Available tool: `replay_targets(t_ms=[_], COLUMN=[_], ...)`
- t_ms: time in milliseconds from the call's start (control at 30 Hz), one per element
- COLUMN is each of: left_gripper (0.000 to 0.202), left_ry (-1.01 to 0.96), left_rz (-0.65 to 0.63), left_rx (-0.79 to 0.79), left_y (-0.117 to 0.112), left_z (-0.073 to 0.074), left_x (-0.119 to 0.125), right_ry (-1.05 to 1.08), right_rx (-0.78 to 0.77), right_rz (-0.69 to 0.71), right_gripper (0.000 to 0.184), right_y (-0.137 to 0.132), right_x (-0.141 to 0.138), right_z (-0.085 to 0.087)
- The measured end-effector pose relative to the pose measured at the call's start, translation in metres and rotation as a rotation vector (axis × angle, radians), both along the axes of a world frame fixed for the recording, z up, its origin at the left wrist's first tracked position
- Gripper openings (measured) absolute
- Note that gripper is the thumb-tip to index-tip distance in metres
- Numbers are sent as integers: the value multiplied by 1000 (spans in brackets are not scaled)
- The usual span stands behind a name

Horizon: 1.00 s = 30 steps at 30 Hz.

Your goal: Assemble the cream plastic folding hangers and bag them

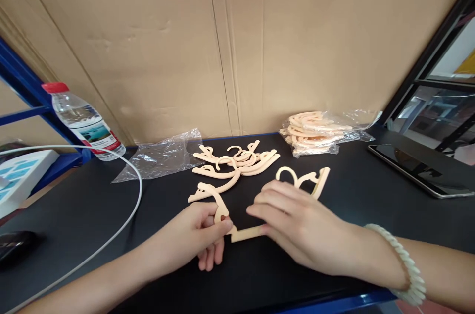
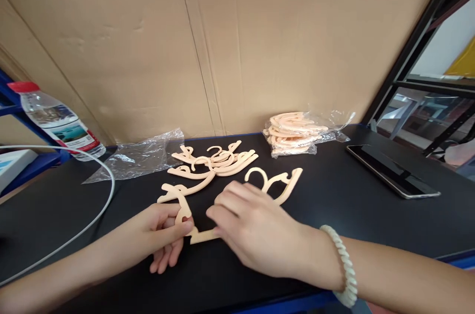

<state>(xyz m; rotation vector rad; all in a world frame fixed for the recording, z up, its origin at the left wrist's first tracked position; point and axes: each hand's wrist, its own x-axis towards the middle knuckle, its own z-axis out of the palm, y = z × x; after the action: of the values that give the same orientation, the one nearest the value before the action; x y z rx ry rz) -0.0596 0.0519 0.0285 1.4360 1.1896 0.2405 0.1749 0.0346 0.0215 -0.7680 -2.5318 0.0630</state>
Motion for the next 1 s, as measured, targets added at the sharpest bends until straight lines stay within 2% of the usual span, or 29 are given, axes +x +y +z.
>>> replay_targets(t_ms=[67, 133, 167, 267, 333, 433, 500, 567, 733, 900, 1000], left_gripper=[33, 35, 35, 36, 36, 36, 34, 33, 33, 37, 23], left_ry=[87, 158, 189, 300, 385, 465, 513, 567, 540, 453, 393], left_rz=[-72, -161, -221, -399, -448, -372, -305, -282, -251, -263, -325], left_rx=[-5, 25, 40, 72, 106, 287, 471, 586, 652, 767, 798], left_y=[3, 7, 9, 12, 13, 10, 6, 2, -9, -12, -7], left_z=[10, 19, 23, 29, 31, 31, 30, 29, 23, 13, 6], left_x=[-8, -13, -15, -13, -8, -4, -4, -7, -12, -11, -10], right_ry=[59, 25, -14, -131, -168, -179, -184, -180, -131, -137, -106], right_rx=[17, -41, -76, -178, -215, -212, -223, -240, -262, -226, -235], right_rz=[-76, -159, -192, -238, -282, -337, -327, -295, -255, -280, -286], right_gripper=[23, 24, 26, 49, 45, 37, 34, 32, 27, 21, 19], right_y=[3, 8, 10, 9, 5, -2, -5, -5, -3, -2, 2], right_x=[23, 50, 64, 92, 100, 99, 96, 92, 84, 76, 74], right_z=[8, 10, 8, -2, -9, -12, -10, -7, -7, -12, -13])
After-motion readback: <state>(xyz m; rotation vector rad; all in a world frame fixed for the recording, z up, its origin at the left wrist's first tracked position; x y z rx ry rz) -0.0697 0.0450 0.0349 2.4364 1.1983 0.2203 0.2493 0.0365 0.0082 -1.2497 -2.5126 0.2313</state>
